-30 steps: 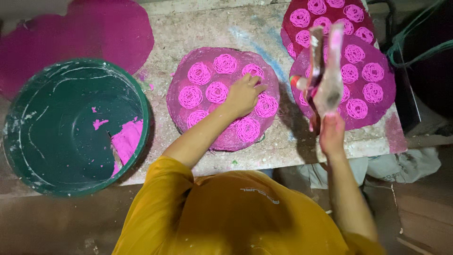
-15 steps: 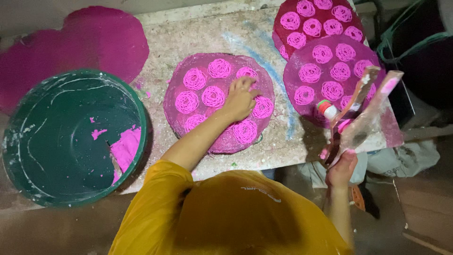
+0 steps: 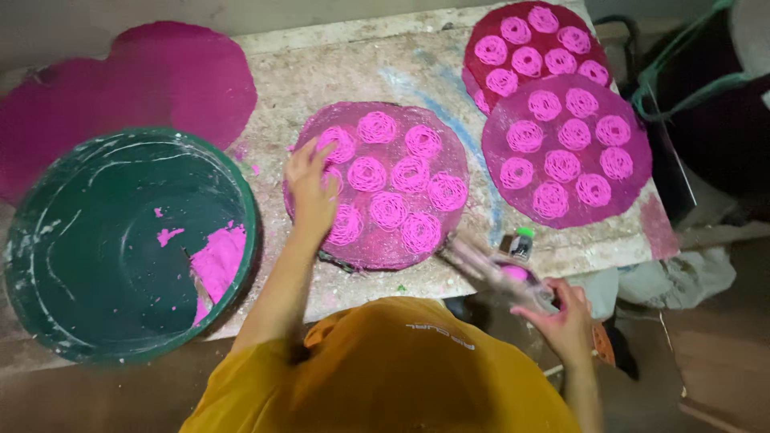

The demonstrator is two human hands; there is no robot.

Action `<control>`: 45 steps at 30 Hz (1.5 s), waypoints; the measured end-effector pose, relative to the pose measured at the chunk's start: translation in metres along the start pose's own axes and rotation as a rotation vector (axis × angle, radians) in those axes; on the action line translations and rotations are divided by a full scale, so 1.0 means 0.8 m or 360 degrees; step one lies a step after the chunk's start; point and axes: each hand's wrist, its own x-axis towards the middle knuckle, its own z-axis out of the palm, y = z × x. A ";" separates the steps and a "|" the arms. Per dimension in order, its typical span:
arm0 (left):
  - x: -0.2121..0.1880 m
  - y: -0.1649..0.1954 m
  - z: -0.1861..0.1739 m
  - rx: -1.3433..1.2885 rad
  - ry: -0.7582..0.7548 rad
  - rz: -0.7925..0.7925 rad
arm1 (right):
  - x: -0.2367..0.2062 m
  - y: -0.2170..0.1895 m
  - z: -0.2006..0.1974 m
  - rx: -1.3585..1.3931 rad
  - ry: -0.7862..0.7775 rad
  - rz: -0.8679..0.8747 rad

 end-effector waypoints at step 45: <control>0.057 -0.028 -0.030 -0.0352 -0.0079 -0.0435 | 0.404 -0.226 0.057 0.1268 -0.0343 -0.0394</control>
